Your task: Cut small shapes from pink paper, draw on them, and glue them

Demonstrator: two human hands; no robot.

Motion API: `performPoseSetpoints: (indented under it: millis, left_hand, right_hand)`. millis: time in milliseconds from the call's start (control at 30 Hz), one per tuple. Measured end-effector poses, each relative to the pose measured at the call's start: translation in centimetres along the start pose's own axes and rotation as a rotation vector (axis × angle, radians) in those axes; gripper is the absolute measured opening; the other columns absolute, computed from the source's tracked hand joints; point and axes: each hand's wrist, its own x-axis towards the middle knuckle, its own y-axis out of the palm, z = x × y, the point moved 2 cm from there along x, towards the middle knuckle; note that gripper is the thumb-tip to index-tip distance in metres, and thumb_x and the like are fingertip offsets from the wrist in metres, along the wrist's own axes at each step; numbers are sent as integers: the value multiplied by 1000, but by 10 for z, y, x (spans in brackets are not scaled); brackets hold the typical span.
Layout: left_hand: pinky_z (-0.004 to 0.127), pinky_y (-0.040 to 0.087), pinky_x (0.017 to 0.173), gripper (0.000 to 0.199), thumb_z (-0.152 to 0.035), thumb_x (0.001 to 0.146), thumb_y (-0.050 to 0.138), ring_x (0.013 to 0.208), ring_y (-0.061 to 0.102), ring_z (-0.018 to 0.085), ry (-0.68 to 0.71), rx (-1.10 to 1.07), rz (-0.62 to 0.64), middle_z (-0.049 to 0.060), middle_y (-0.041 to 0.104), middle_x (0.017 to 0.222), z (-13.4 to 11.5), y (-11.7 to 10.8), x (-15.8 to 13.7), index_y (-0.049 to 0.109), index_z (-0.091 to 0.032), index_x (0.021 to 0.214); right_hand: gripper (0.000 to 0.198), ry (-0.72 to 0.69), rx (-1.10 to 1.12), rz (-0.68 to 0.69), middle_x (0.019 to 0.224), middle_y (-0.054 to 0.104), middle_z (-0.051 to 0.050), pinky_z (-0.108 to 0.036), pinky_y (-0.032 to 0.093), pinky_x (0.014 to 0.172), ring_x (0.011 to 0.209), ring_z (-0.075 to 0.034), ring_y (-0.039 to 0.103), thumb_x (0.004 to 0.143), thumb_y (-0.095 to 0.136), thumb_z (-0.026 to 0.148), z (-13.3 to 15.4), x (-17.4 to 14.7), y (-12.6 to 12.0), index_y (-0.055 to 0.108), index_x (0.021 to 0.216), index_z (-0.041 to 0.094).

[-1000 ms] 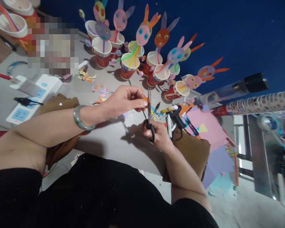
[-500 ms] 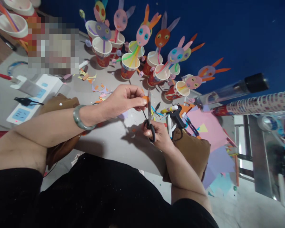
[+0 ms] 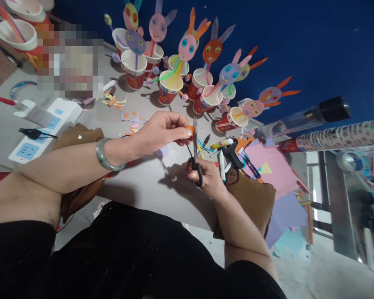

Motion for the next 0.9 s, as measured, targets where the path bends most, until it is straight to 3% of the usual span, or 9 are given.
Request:
performPoseSetpoints:
  millis: [600,900]
  left_hand:
    - [23,54,67,11,-12,81,67,66,67,9,-14,-14,-11,1,70,68,-2,1,-1,65,-15,71]
    - [24,54,67,11,-14,81,68,66,67,9,-2,-26,-8,0,69,67,-1,0,1,65,-16,71]
  right_hand:
    - [60,40,-11,1,60,51,2,-28,32,58,58,-11,42,74,71,75,-1,0,-1,50,60,20]
    - [66,33,-14,-14,60,53,1,-28,33,57,57,-12,41,69,69,83,-3,0,0,51,59,20]
